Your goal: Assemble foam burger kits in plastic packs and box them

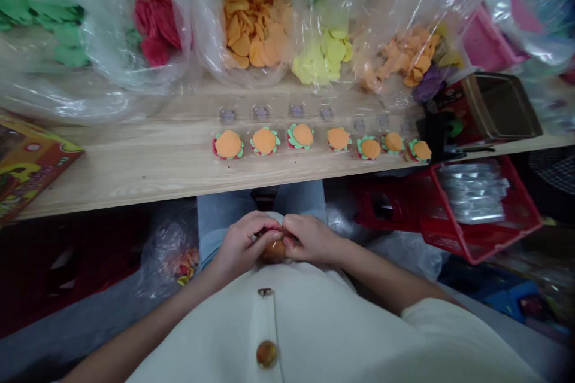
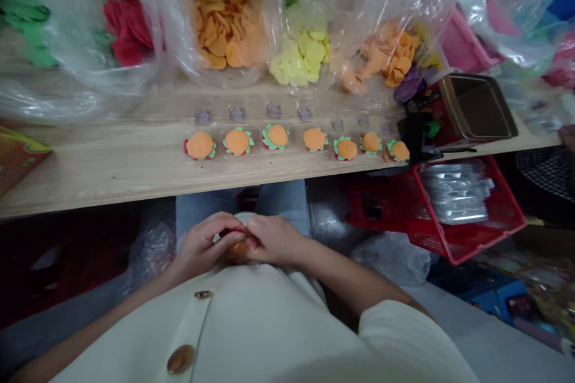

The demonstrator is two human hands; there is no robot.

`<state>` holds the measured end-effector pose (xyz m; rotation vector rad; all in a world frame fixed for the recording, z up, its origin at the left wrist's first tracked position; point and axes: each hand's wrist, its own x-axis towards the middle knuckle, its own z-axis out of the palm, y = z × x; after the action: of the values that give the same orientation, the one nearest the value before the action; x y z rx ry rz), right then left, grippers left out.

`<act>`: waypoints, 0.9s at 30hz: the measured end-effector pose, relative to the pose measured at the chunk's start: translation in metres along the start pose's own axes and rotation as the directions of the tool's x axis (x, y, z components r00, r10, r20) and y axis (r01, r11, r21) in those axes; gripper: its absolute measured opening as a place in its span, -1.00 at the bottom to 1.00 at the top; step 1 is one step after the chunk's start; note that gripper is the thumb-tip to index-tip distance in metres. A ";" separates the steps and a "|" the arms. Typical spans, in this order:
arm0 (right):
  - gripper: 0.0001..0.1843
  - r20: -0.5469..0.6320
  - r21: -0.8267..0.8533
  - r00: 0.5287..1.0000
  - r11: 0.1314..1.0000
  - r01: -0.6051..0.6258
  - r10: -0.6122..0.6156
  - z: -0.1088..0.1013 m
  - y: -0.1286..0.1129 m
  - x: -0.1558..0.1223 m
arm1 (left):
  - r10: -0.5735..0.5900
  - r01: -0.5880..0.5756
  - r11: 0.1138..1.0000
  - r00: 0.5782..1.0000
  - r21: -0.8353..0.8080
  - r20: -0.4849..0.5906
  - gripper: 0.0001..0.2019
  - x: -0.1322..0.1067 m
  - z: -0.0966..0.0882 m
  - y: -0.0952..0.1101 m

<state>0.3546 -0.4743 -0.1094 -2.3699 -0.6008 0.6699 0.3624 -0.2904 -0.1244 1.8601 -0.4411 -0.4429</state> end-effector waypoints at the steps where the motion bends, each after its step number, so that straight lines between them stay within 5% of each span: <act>1: -0.94 -0.012 -0.012 1.000 1.000 -0.005 0.005 0.003 -0.001 -0.002 | 0.028 -0.028 1.000 1.000 0.011 -0.001 -0.89 -0.002 0.001 0.000; 5: -0.93 -0.081 0.039 0.995 0.997 0.063 -0.060 0.010 -0.001 -0.007 | -0.001 0.005 0.998 0.999 -0.068 0.050 -0.90 0.000 -0.002 0.001; 8: -0.88 -0.144 0.226 0.988 0.970 0.096 -0.064 0.011 0.008 -0.005 | -0.184 0.214 0.930 0.975 -0.299 0.124 -0.88 0.010 -0.004 0.000; 11: -0.80 -0.219 0.535 0.964 0.845 -0.013 0.154 0.009 0.022 0.007 | -0.363 0.436 0.603 0.896 -0.668 0.257 -0.69 0.021 -0.003 -0.005; 13: -0.75 -0.255 0.704 0.916 0.709 -0.044 0.310 0.005 0.032 0.016 | -0.382 0.496 0.362 0.851 -0.789 0.360 -0.60 0.030 -0.001 -0.006; 15: -0.70 -0.303 0.812 0.855 0.583 0.000 0.421 -0.003 0.039 0.021 | -0.374 0.491 0.255 0.844 -0.833 0.384 -0.58 0.043 0.000 -0.003; 17: -0.64 -0.253 0.896 0.844 0.444 0.020 0.472 -0.014 0.043 0.019 | -0.375 0.419 0.260 0.874 -0.870 0.309 -0.57 0.059 0.001 0.006; 21: -0.56 0.055 0.976 0.952 0.186 -0.115 0.300 -0.021 0.039 0.010 | -0.351 0.309 0.400 0.921 -0.863 0.168 -0.58 0.092 0.013 0.032; 23: -0.54 0.004 0.991 0.936 0.126 -0.052 0.352 -0.016 0.036 0.011 | -0.352 0.340 0.460 0.918 -0.820 0.183 -0.55 0.103 0.024 0.045; 27: -0.53 -0.175 0.985 0.825 0.098 0.145 0.538 -0.003 0.034 0.015 | -0.405 0.468 0.516 0.872 -0.718 0.277 -0.46 0.117 0.051 0.065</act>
<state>0.3769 -0.4917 -0.1345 -1.1103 0.4530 0.2851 0.4322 -0.4106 -0.0893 1.0652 0.2038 -0.8934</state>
